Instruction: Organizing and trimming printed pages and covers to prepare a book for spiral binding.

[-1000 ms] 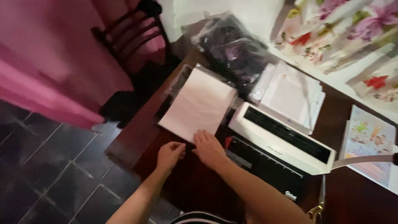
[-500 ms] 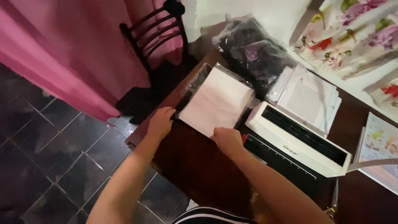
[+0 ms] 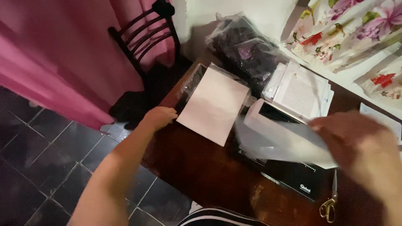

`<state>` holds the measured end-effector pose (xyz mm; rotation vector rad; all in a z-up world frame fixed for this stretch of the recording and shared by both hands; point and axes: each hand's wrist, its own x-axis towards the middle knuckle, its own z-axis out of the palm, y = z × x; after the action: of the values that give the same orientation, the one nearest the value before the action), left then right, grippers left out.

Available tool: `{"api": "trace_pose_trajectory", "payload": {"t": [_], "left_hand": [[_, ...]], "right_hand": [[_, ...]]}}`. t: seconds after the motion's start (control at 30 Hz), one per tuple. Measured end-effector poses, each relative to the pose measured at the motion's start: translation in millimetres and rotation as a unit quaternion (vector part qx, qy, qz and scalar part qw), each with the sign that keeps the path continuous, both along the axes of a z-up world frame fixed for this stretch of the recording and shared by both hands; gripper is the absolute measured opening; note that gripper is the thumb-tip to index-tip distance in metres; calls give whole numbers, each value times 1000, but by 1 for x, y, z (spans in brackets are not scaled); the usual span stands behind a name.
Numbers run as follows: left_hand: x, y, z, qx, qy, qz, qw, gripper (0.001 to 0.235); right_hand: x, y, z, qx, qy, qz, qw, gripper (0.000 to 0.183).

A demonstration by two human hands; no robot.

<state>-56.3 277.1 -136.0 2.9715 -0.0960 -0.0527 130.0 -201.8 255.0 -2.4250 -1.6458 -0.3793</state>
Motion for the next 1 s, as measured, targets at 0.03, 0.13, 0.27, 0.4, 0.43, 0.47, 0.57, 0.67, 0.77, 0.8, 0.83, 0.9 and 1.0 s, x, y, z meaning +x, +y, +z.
{"api": "trace_pose_trajectory", "payload": {"t": [0.03,0.13,0.27,0.4,0.43,0.47,0.57,0.67,0.77,0.8,0.83,0.9,1.0], "left_hand": [[7,-3,17,-1,-1,-1,1000,18],[22,-5,50,14,147,12,989,24],[33,1,42,39,151,-44,987,17],[25,-11,27,82,155,58,983,16],[16,-12,24,86,152,58,983,16],[8,-13,21,95,68,10,993,15],[-12,-23,26,107,-78,-51,990,13],[-21,-33,33,105,-166,-53,979,17],[-29,-44,37,75,-224,-29,971,16],[-34,-47,39,51,-250,-24,967,14],[-37,-47,40,52,-250,-16,967,14],[-42,-49,40,46,-220,-8,974,15],[-47,-55,45,8,-275,23,961,31]], "right_hand": [[7,2,-4,-1,-1,-1,1000,14],[35,3,-52,-217,-72,-108,967,29],[49,23,-171,-313,66,36,947,32],[-38,128,-197,-510,102,0,854,55],[-46,143,-225,-507,101,-1,856,55],[-55,159,-252,-444,104,0,890,74],[-80,200,-292,-390,97,-5,916,97],[-85,223,-354,-382,13,18,924,80],[-78,234,-393,-322,-87,48,941,36],[-76,237,-399,-281,-103,45,953,16],[-76,238,-392,-282,-106,51,952,16],[-74,237,-377,-295,-38,37,954,13],[-69,234,-349,-333,43,13,942,17]]}}
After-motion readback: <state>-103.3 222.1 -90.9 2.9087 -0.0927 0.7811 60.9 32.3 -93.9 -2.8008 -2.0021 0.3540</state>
